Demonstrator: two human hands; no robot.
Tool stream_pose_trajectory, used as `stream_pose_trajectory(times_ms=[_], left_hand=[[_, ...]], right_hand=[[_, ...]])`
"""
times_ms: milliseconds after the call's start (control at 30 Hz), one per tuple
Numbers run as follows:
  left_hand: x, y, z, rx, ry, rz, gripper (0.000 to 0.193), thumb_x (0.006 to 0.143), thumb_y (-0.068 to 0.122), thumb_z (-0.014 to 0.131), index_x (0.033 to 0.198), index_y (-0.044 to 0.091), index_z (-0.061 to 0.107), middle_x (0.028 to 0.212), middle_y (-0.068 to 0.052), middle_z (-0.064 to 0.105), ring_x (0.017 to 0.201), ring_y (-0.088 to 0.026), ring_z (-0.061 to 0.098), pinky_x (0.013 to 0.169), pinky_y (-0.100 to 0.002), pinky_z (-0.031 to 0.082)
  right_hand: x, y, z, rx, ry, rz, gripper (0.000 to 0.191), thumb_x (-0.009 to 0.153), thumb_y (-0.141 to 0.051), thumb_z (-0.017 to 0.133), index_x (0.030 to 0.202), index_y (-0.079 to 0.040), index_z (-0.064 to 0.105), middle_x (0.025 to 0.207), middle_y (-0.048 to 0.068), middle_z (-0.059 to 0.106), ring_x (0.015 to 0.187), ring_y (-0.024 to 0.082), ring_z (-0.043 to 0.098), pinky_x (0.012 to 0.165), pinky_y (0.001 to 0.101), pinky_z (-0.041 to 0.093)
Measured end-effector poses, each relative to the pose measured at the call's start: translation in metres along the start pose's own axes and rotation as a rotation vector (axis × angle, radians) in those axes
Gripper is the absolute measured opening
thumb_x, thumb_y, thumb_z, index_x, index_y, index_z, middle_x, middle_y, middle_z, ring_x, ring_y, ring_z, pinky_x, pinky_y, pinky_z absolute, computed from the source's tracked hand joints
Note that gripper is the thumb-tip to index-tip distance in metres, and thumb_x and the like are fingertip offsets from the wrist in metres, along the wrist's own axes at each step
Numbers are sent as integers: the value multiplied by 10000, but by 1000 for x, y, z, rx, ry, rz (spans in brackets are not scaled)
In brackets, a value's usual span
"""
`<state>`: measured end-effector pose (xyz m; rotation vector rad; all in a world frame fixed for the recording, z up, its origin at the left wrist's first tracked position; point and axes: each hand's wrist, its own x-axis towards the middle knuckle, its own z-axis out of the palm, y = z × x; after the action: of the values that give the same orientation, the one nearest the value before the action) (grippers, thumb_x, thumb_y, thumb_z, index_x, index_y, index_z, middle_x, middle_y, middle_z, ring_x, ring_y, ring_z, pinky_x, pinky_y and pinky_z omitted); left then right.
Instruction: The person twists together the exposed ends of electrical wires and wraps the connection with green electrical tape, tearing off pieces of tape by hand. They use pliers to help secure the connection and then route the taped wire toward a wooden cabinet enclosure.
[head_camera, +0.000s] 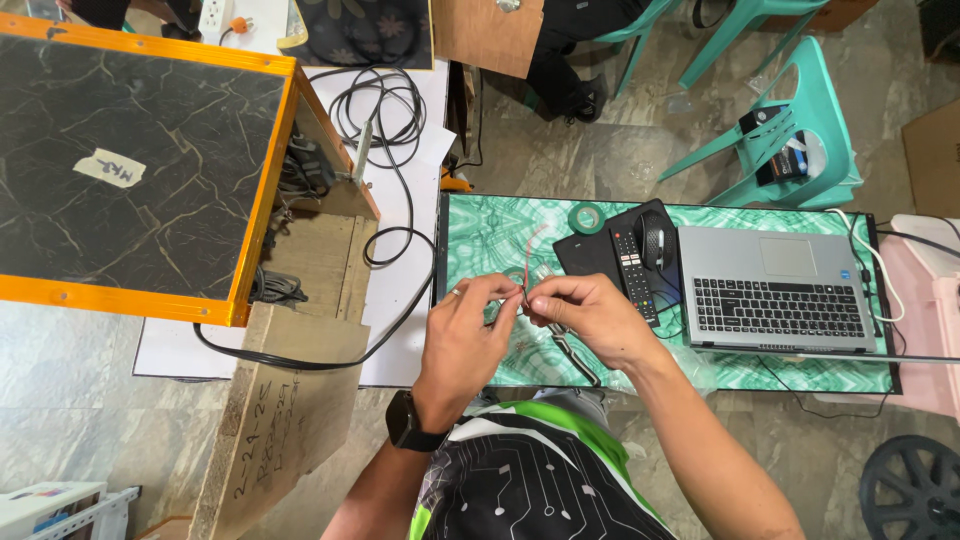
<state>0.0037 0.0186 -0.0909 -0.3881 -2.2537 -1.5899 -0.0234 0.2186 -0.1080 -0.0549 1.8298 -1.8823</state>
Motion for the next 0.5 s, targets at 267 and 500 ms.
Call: stream_pose_trajectory(times_ms=[267,500], left_hand=[[4,2,2,38,14,16,217,874,0,771,1055,17,653,984,-125,763,910,-259,760,769,-342,602],[16,-5,10,-84,24,-225,302,859,59,796,1113,4,642,948,-124,791,864,-207,790,743,-305,603]], right_hand=[[-3,-9,11,-191,57,-153,115,964,-100,681,942,11,704,851,-28,615,705,46,489,611,240,416],[3,-14,10,-362,73,-345,100,988,-75,638,918,-3,633,865,-31,578,758,30,497,640,222,423]])
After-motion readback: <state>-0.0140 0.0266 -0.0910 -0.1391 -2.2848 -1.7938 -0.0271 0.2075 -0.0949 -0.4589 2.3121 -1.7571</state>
